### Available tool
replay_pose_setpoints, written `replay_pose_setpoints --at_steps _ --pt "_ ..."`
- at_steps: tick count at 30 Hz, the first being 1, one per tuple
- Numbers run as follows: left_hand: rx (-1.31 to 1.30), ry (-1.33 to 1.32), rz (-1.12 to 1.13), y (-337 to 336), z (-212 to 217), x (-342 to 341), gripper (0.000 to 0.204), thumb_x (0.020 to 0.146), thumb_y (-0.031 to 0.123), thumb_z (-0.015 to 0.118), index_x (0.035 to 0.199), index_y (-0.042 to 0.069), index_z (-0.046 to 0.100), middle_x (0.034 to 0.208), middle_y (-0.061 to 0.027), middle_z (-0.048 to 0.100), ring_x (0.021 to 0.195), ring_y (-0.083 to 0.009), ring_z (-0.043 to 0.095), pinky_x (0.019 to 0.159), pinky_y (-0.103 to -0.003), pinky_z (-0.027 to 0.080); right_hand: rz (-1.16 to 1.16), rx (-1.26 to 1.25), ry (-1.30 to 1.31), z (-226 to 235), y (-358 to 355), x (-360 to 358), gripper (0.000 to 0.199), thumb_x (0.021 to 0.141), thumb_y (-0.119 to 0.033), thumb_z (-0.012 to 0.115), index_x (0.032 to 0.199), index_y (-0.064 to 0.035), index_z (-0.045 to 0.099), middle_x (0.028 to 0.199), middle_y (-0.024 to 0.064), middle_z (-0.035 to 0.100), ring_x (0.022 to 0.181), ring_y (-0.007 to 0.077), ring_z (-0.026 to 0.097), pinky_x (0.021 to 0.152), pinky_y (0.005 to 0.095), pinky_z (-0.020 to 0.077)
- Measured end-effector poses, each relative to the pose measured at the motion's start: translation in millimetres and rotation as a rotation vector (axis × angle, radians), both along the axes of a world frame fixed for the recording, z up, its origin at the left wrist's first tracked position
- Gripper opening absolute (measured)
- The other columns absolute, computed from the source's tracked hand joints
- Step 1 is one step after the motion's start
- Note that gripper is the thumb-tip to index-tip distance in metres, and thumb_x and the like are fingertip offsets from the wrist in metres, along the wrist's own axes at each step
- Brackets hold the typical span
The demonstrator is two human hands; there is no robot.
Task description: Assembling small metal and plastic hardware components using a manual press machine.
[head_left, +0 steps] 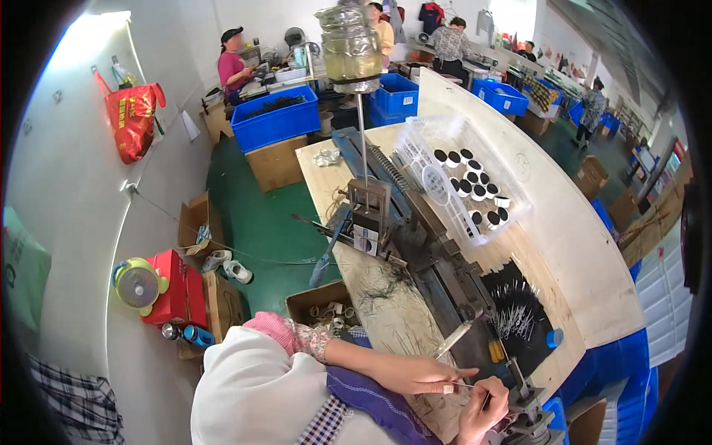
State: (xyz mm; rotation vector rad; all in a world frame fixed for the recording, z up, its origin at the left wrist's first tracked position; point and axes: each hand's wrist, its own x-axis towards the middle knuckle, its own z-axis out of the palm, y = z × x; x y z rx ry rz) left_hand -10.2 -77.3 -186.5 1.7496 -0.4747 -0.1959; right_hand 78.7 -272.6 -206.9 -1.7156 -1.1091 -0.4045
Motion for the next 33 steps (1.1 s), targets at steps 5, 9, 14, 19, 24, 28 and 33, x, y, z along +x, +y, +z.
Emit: replay_pose_setpoints --at_steps 5,9,14,19,24,28,33 --pt "-0.058 0.133 0.033 -1.3 -24.1 -5.1 0.040 0.101 0.020 0.041 0.136 0.001 0.040 0.090 -0.0092 0.055 0.081 -0.0169 0.054 0.074 -0.032 0.045 -0.083 -0.084 0.181 -16.5 2.8 -5.1 0.011 0.083 -0.004 0.068 0.092 -0.0046 0.063 0.089 0.0096 0.063 0.075 0.0200 0.061 0.067 0.0318 0.0506" --pt "-0.181 0.103 0.183 -3.9 -22.8 -11.9 0.029 0.099 0.016 0.043 0.121 -0.001 0.051 0.070 -0.0048 0.051 0.069 -0.0126 0.053 0.062 -0.029 0.042 -0.026 -0.105 0.283 -15.1 4.4 -6.5 0.009 0.086 -0.005 0.065 0.094 -0.0021 0.062 0.090 0.0104 0.063 0.078 0.0187 0.061 0.070 0.0299 0.0496" --pt "-0.289 0.131 0.196 -5.7 -17.9 -13.3 0.031 0.101 0.024 0.042 0.114 0.000 0.057 0.066 -0.0017 0.046 0.064 -0.0109 0.047 0.059 -0.027 0.040 0.051 0.033 0.349 -16.4 16.2 -7.2 0.012 0.092 -0.007 0.057 0.085 -0.0004 0.050 0.070 0.0052 0.050 0.057 0.0120 0.046 0.053 0.0255 0.0375" --pt "-0.330 0.145 0.141 -5.5 -23.5 -12.4 0.041 0.103 0.036 0.036 0.104 0.002 0.059 0.065 0.0009 0.042 0.061 -0.0092 0.040 0.056 -0.026 0.036 0.067 0.017 0.283 -14.5 16.9 -9.1 0.015 0.092 -0.010 0.058 0.086 -0.0005 0.050 0.071 0.0047 0.050 0.056 0.0106 0.043 0.052 0.0240 0.0354" --pt "-0.386 0.175 0.122 -7.6 -30.5 -11.5 0.040 0.103 0.035 0.037 0.091 0.002 0.056 0.064 0.0029 0.037 0.060 -0.0083 0.036 0.054 -0.026 0.033 0.121 -0.057 0.343 -5.7 16.5 -10.0 0.020 0.088 -0.017 0.064 0.089 0.0004 0.055 0.072 0.0054 0.053 0.057 0.0125 0.046 0.054 0.0266 0.0385" --pt "-0.473 0.274 0.061 -9.1 -31.4 -12.3 0.039 0.103 0.034 0.038 0.089 0.002 0.056 0.064 0.0036 0.036 0.060 -0.0077 0.035 0.054 -0.025 0.032 0.194 -0.098 0.310 -2.2 17.0 -11.5 0.024 0.086 -0.021 0.066 0.092 0.0002 0.058 0.072 0.0085 0.056 0.060 0.0157 0.051 0.057 0.0275 0.0410" --pt "-0.384 0.269 -0.011 -7.2 -38.0 -11.9 0.037 0.102 0.033 0.039 0.090 0.003 0.056 0.067 0.0033 0.038 0.062 -0.0079 0.037 0.055 -0.025 0.032 0.159 -0.102 0.334 -2.1 16.7 -11.8 0.022 0.086 -0.020 0.066 0.090 0.0004 0.059 0.072 0.0086 0.056 0.060 0.0161 0.051 0.057 0.0282 0.0410"
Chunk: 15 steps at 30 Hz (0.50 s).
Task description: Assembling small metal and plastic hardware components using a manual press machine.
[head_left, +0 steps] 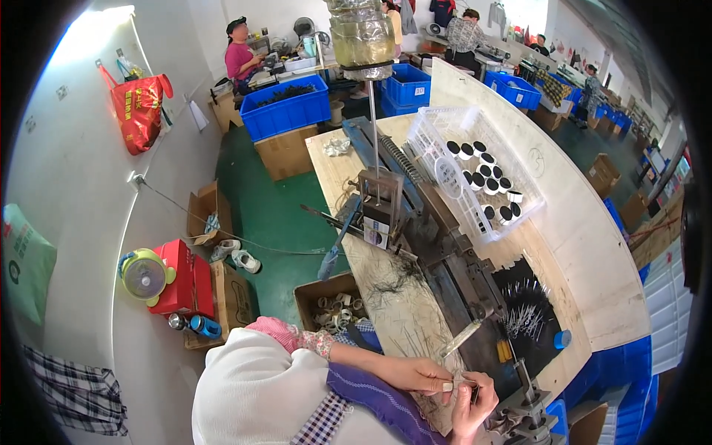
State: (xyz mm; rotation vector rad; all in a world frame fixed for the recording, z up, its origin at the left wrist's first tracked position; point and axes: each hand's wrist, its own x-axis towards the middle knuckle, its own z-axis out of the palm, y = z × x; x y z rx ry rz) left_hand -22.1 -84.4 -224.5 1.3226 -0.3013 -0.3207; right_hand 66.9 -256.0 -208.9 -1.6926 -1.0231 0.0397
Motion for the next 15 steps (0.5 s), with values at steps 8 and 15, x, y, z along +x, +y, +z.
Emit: replay_pose_setpoints --at_steps 8,15 --pt "0.057 -0.025 0.052 -0.9 -0.3 -0.3 0.037 0.103 0.034 0.037 0.092 0.002 0.054 0.071 0.0016 0.045 0.065 -0.0090 0.041 0.059 -0.026 0.036 -0.050 -0.066 0.029 6.5 6.0 -2.7 0.010 0.083 -0.009 0.068 0.086 -0.0022 0.061 0.074 0.0109 0.062 0.060 0.0236 0.059 0.054 0.0318 0.0435" --pt "0.026 -0.003 0.079 -3.4 -14.3 2.4 0.038 0.103 0.035 0.037 0.093 0.002 0.054 0.076 0.0009 0.051 0.066 -0.0092 0.042 0.060 -0.025 0.038 -0.066 -0.037 0.049 5.1 11.7 -3.3 0.010 0.086 -0.008 0.064 0.085 0.0001 0.059 0.073 0.0105 0.060 0.062 0.0196 0.055 0.057 0.0297 0.0421"
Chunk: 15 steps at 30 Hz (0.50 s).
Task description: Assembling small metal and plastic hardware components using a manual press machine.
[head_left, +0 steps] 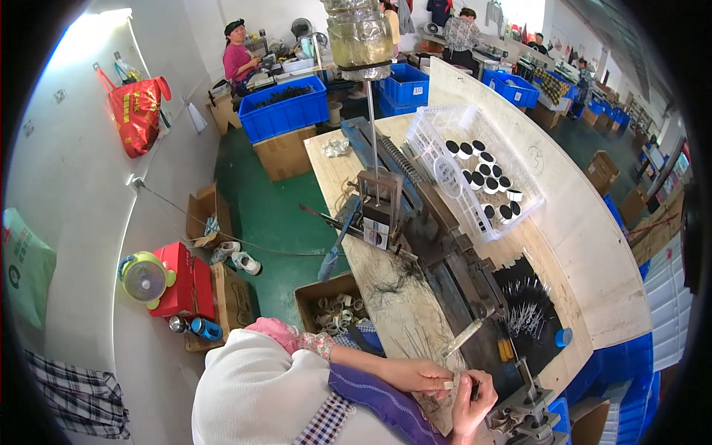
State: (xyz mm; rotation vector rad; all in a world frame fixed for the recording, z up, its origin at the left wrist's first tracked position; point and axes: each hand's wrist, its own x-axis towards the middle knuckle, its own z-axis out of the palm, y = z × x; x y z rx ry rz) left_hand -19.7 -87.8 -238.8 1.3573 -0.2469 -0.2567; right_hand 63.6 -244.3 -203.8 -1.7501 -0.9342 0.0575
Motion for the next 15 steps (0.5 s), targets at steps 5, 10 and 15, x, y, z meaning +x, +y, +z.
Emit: replay_pose_setpoints --at_steps 5,10,15 --pt "0.061 0.056 -0.031 -2.1 -5.9 -1.6 0.037 0.102 0.035 0.038 0.095 0.002 0.054 0.077 0.0012 0.052 0.065 -0.0086 0.042 0.059 -0.025 0.038 0.021 -0.003 0.018 -11.8 -8.0 -1.9 0.013 0.090 -0.011 0.058 0.088 0.0016 0.056 0.073 0.0071 0.056 0.059 0.0131 0.049 0.055 0.0264 0.0388" --pt "-0.029 0.163 -0.137 3.9 -18.5 -6.0 0.037 0.102 0.034 0.042 0.101 0.001 0.057 0.078 0.0037 0.053 0.064 -0.0046 0.041 0.056 -0.022 0.036 0.090 0.008 0.417 1.1 -8.1 -18.0 0.023 0.095 -0.021 0.054 0.091 0.0016 0.060 0.076 0.0088 0.060 0.069 0.0149 0.055 0.064 0.0297 0.0449" --pt "-0.177 0.192 -0.107 5.5 -20.2 -11.4 0.037 0.101 0.037 0.043 0.092 0.004 0.059 0.066 0.0067 0.042 0.057 -0.0035 0.035 0.051 -0.021 0.028 0.044 0.049 0.714 -38.5 -11.7 -24.3 0.029 0.096 -0.024 0.054 0.084 0.0025 0.058 0.072 0.0045 0.056 0.062 0.0120 0.049 0.053 0.0288 0.0387"
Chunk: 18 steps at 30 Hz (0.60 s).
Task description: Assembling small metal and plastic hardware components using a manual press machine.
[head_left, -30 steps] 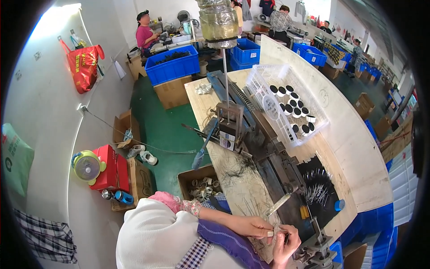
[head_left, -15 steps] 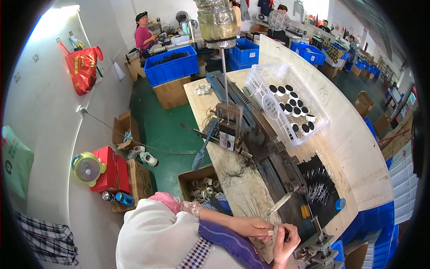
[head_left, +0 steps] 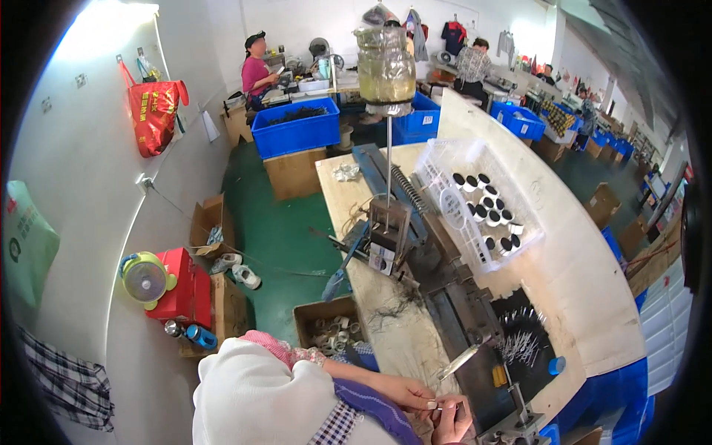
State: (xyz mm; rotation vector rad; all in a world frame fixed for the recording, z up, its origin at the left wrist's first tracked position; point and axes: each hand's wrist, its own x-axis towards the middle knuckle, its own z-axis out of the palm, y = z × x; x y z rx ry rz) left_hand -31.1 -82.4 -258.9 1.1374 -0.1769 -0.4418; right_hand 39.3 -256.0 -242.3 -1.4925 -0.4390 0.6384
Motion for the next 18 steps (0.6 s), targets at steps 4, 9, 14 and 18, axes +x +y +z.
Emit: replay_pose_setpoints --at_steps 4,9,14,18 --pt "-0.112 0.015 -0.019 4.6 11.0 -2.1 0.037 0.100 0.036 0.044 0.087 0.006 0.060 0.058 0.0091 0.033 0.051 -0.0028 0.029 0.047 -0.021 0.022 0.176 0.202 -0.057 23.2 2.4 0.3 0.018 0.094 -0.015 0.058 0.095 0.0030 0.059 0.084 0.0062 0.058 0.073 0.0125 0.053 0.066 0.0261 0.0435" --pt "-0.227 0.079 -0.012 4.3 -1.8 -0.1 0.038 0.100 0.037 0.045 0.086 0.005 0.059 0.057 0.0091 0.032 0.049 -0.0032 0.026 0.045 -0.022 0.020 0.150 0.137 0.075 21.3 4.5 1.4 0.013 0.093 -0.009 0.057 0.099 0.0019 0.058 0.091 0.0062 0.058 0.078 0.0129 0.053 0.071 0.0264 0.0449" --pt "-0.235 0.078 -0.036 4.8 -1.5 2.5 0.038 0.100 0.036 0.045 0.088 0.003 0.059 0.057 0.0087 0.030 0.049 -0.0036 0.025 0.046 -0.022 0.019 0.098 0.074 0.101 -5.8 1.8 2.4 0.011 0.094 -0.008 0.055 0.100 0.0010 0.056 0.090 0.0046 0.057 0.077 0.0117 0.052 0.070 0.0259 0.0445" --pt "-0.231 0.134 -0.035 7.8 6.7 0.2 0.038 0.101 0.035 0.042 0.091 0.003 0.059 0.063 0.0079 0.032 0.056 -0.0040 0.029 0.051 -0.021 0.023 -0.025 0.119 0.081 -4.0 8.8 -5.1 0.009 0.094 -0.008 0.054 0.099 -0.0014 0.055 0.085 0.0025 0.054 0.072 0.0102 0.049 0.064 0.0236 0.0421"
